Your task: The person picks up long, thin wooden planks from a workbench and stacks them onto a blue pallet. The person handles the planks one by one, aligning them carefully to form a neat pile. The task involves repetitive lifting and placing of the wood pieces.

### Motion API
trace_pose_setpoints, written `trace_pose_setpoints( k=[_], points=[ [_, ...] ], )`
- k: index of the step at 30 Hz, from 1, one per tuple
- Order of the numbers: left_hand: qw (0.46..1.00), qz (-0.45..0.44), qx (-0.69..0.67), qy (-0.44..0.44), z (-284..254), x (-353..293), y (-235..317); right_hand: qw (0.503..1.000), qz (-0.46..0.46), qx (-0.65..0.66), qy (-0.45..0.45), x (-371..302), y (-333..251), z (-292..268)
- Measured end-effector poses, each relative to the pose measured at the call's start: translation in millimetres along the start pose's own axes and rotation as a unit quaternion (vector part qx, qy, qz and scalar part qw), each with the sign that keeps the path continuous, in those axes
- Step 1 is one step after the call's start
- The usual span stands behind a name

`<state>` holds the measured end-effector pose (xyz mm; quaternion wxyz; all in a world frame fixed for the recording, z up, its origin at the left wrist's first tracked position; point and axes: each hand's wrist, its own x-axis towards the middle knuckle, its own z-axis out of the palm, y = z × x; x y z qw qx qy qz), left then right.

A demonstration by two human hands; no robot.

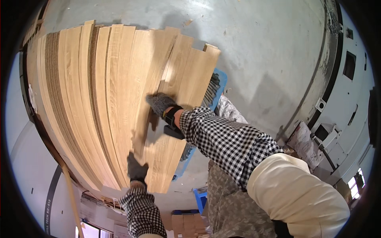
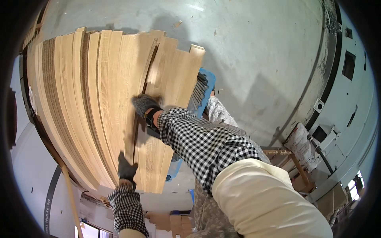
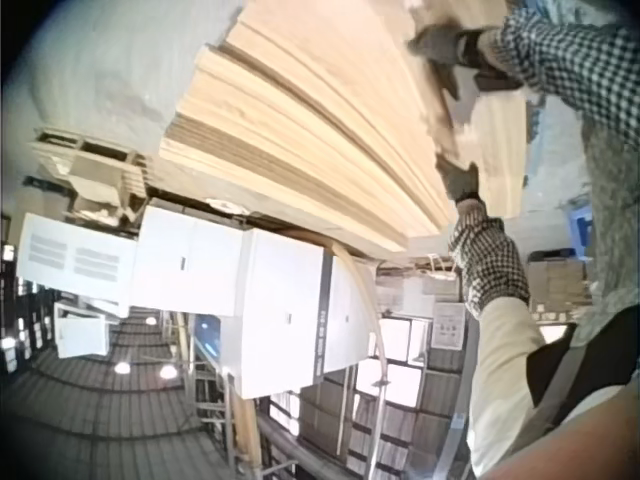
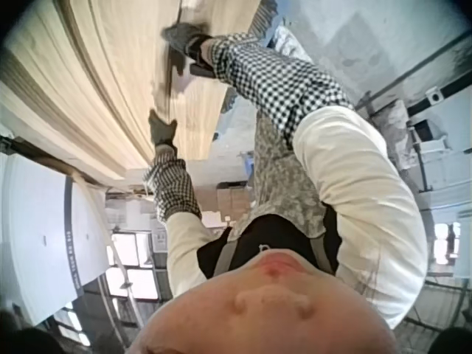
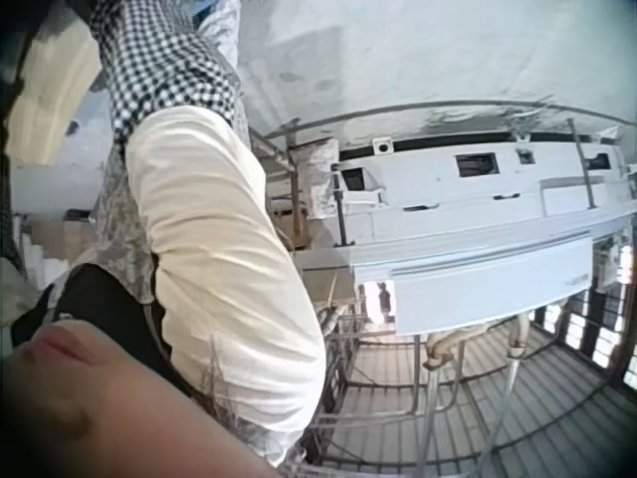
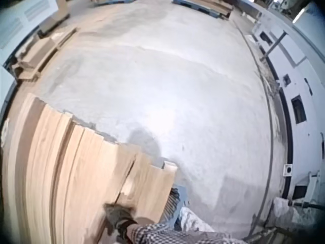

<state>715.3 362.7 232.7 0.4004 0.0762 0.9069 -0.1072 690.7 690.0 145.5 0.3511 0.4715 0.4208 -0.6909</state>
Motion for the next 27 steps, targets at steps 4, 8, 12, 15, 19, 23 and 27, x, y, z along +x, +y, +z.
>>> trace_pose_setpoints(
  k=[4, 8, 12, 15, 19, 23, 27],
  points=[
    [0.999, 0.01, -0.046, -0.02, -6, 60, 84, 0.92, -0.312, -0.205, 0.119, -18, 44, -60],
    [0.997, 0.015, -0.018, -0.073, -9, 78, 135, 0.912, -0.339, -0.136, 0.187, -58, 87, -183],
    [0.959, 0.211, -0.087, 0.169, -7, 70, 201, 0.925, -0.237, -0.138, 0.262, -41, 88, -280],
    [0.923, 0.331, -0.067, 0.185, -30, 47, 304, 0.834, -0.339, -0.321, 0.294, -11, 86, -301],
    [0.896, 0.381, 0.048, 0.225, -42, 65, 438, 0.756, -0.355, -0.458, 0.304, 30, 74, -309],
    [0.901, 0.324, 0.117, 0.265, -12, 110, 480, 0.811, -0.297, -0.447, 0.234, 31, 52, -311],
    [0.935, 0.251, 0.17, 0.185, -4, 126, 489, 0.875, -0.378, -0.196, 0.231, 57, 96, -316]
  ],
)
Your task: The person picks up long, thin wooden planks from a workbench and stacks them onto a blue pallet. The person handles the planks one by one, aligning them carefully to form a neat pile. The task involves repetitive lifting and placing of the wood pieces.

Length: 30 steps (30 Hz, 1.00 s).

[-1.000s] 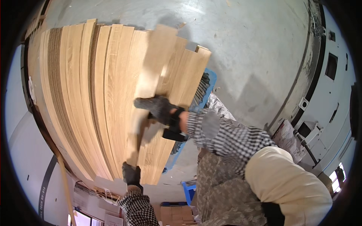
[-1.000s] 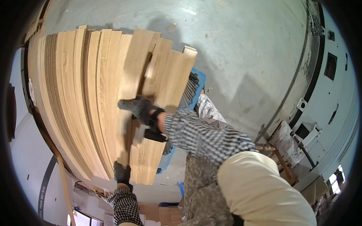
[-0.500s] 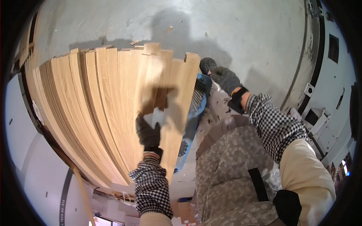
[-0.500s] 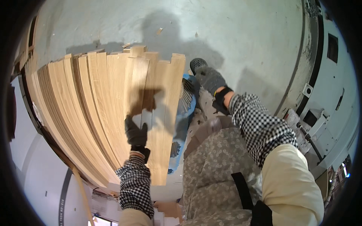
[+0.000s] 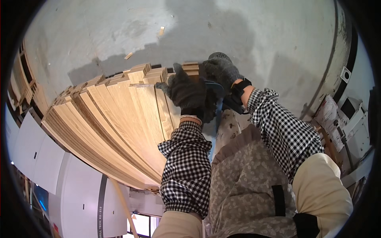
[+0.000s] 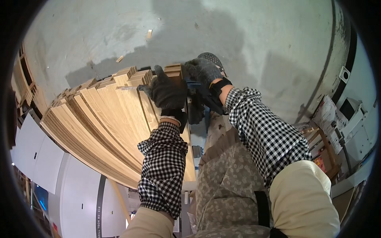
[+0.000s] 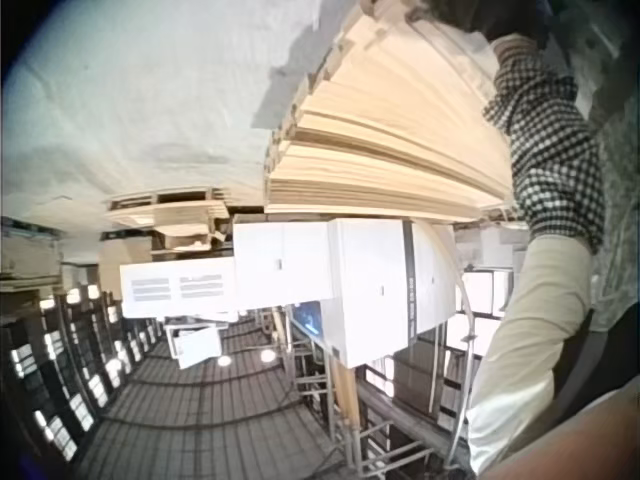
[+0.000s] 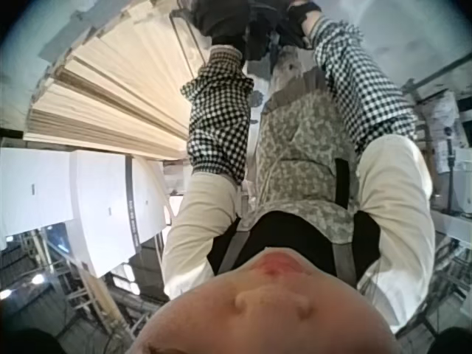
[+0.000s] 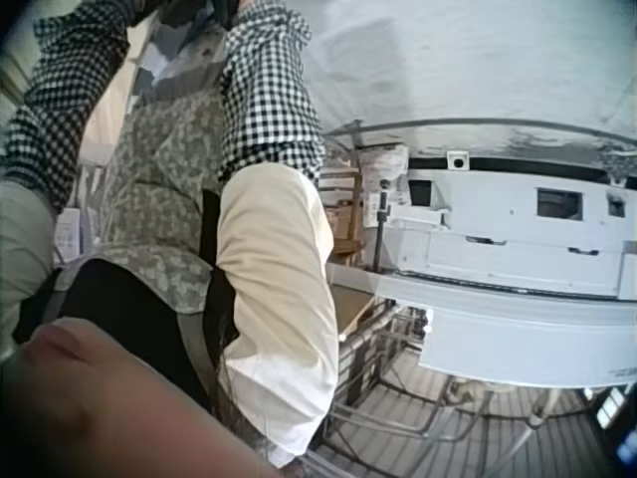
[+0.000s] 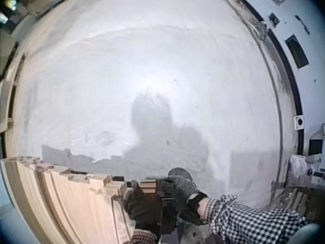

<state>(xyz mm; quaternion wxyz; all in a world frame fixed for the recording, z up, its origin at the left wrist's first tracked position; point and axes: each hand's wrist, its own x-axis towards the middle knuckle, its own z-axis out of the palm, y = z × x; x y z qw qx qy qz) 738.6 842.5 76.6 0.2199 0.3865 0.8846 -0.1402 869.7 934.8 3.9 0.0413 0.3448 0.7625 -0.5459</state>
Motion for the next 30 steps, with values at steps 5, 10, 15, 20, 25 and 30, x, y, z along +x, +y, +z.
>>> trace_pose_setpoints(
  k=[5, 10, 15, 20, 25, 30],
  points=[
    [0.994, -0.04, -0.098, -0.017, -24, -13, -2, 0.989, 0.066, 0.115, -0.07, -7, -50, -16],
    [0.978, 0.037, -0.152, 0.141, -8, -19, -5, 0.995, 0.014, 0.059, -0.076, 0, -45, -9],
    [0.962, 0.06, -0.197, 0.18, -3, -24, -12, 0.941, 0.235, 0.219, -0.102, 9, -74, -17],
    [0.966, 0.046, -0.218, 0.128, -10, -19, -9, 0.991, 0.065, 0.112, -0.039, -4, -40, -2],
    [0.984, 0.037, -0.159, 0.07, -7, -18, -14, 0.962, 0.188, 0.189, -0.065, -33, -5, -37],
    [0.989, 0.026, -0.128, 0.07, -12, -16, -10, 0.9, 0.224, 0.36, -0.101, -65, 40, -60]
  ],
)
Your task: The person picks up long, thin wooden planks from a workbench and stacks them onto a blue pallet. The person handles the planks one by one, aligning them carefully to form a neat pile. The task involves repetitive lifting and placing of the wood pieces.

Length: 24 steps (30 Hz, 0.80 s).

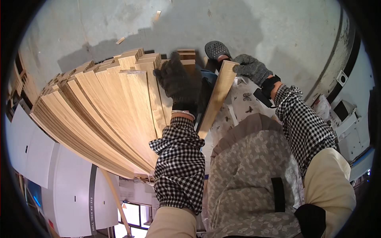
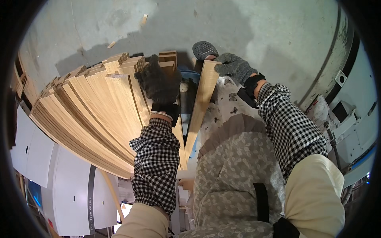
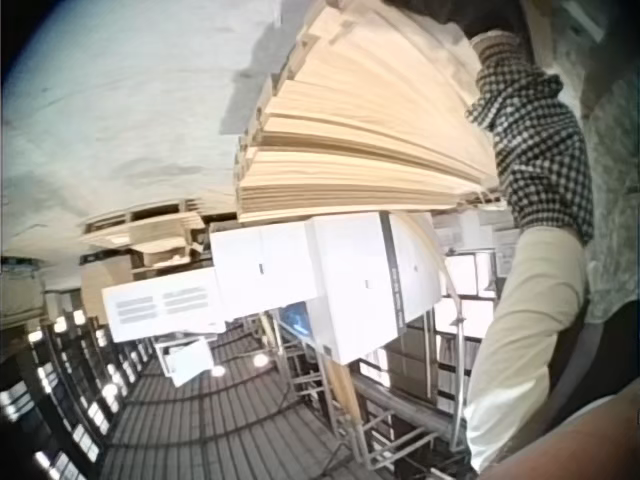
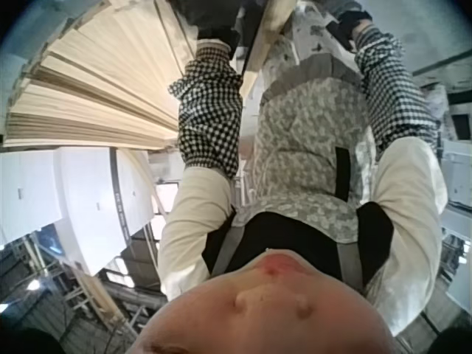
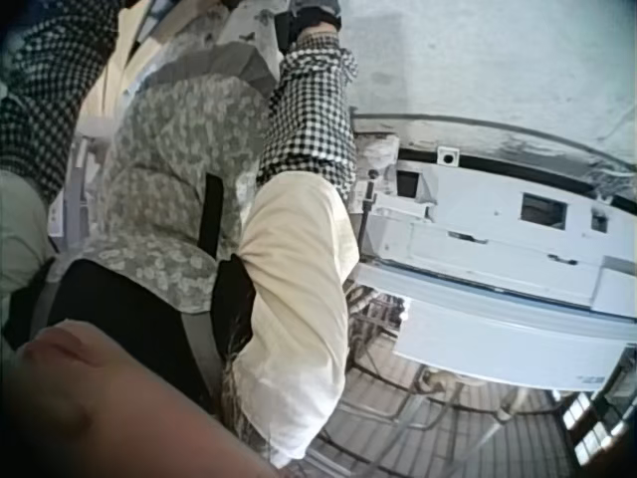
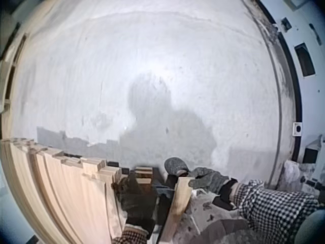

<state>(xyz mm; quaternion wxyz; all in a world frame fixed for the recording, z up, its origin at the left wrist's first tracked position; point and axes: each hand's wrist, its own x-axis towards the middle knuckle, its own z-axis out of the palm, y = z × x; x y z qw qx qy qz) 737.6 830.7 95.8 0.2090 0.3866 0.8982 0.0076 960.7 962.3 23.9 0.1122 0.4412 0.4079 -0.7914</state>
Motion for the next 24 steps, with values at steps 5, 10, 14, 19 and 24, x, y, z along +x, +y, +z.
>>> trace_pose_setpoints(
  k=[5, 10, 14, 19, 24],
  points=[
    [0.996, 0.019, -0.046, 0.07, -13, -20, 6, 0.995, 0.069, 0.045, 0.06, -15, -8, 28],
    [0.952, -0.002, -0.293, -0.093, -18, -158, 10, 0.969, 0.098, 0.149, 0.172, -89, -56, 57],
    [0.91, -0.098, -0.317, -0.25, 1, -227, 20, 0.98, -0.066, 0.011, 0.189, -124, -42, 56],
    [0.862, -0.228, -0.329, -0.312, 38, -254, -4, 0.961, 0.01, 0.172, 0.215, -139, -71, 49],
    [0.839, -0.19, -0.331, -0.387, 20, -238, -11, 0.965, 0.007, -0.06, 0.254, -129, -107, 70]
  ],
)
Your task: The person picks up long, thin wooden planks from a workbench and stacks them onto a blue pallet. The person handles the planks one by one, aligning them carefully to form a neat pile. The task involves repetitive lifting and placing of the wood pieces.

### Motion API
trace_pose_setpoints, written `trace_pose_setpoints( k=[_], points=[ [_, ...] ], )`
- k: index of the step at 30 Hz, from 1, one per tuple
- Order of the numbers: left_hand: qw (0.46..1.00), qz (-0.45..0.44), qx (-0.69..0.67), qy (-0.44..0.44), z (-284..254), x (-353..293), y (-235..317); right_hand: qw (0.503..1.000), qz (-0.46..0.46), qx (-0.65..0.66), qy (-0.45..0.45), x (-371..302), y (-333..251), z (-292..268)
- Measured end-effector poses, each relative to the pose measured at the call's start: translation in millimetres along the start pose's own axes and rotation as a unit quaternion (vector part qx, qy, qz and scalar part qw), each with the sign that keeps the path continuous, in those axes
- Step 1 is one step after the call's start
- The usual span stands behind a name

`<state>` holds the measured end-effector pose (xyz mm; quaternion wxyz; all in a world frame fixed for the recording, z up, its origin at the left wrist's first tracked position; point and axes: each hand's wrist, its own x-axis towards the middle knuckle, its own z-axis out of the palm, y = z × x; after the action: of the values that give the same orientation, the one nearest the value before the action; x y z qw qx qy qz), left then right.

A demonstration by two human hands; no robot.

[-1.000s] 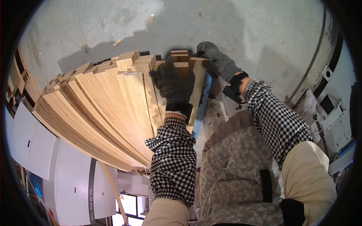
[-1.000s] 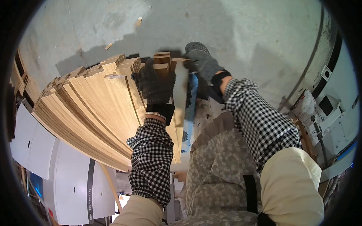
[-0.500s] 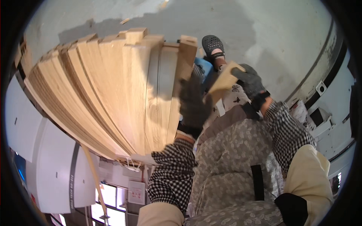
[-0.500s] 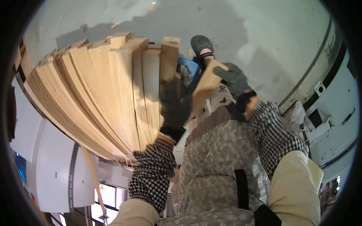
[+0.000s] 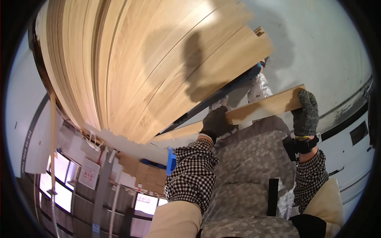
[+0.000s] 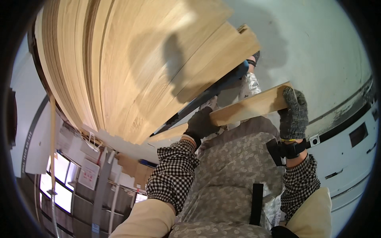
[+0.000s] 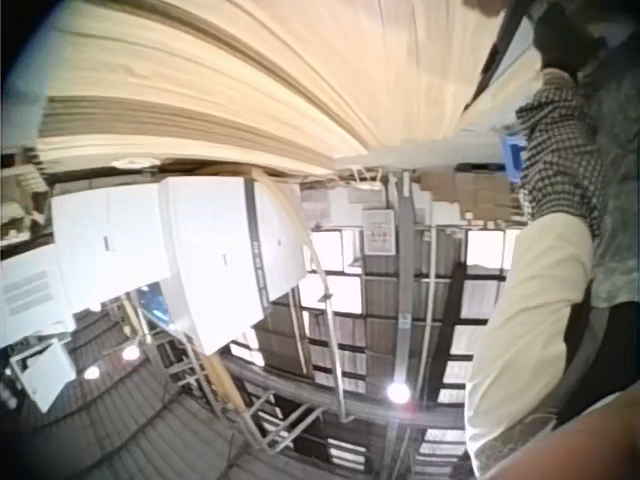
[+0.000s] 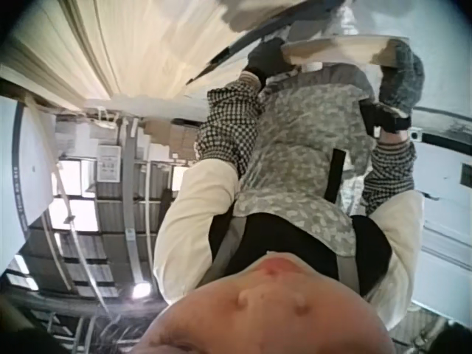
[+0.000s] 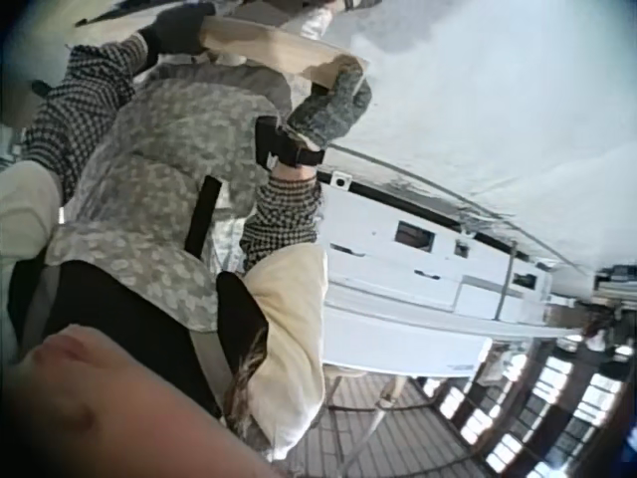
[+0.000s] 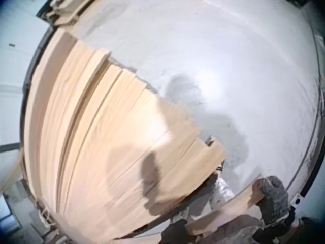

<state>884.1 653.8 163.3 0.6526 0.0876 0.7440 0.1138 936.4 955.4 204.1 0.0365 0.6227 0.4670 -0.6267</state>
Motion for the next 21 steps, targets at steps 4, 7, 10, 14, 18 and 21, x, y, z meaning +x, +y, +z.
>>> trace_pose_setpoints(
  k=[4, 7, 10, 14, 18, 21],
  points=[
    [0.999, 0.009, 0.003, 0.033, -11, -7, 8, 0.975, -0.166, -0.133, -0.066, 6, -15, 4],
    [0.994, 0.01, -0.006, 0.109, -29, -33, 23, 0.979, -0.085, 0.09, -0.165, -14, -54, 25],
    [0.968, 0.167, -0.025, 0.184, -30, -47, 0, 0.965, -0.125, 0.017, -0.232, -40, -89, 32],
    [0.909, 0.239, 0.051, 0.338, -9, -56, -21, 0.873, -0.297, -0.104, -0.373, -45, -117, 37],
    [0.917, 0.238, 0.046, 0.316, 0, -60, -29, 0.798, -0.274, -0.361, -0.396, -54, -168, 25],
    [0.93, 0.204, 0.034, 0.303, -1, -67, -21, 0.71, -0.464, -0.38, -0.37, -52, -162, 28]
  ],
)
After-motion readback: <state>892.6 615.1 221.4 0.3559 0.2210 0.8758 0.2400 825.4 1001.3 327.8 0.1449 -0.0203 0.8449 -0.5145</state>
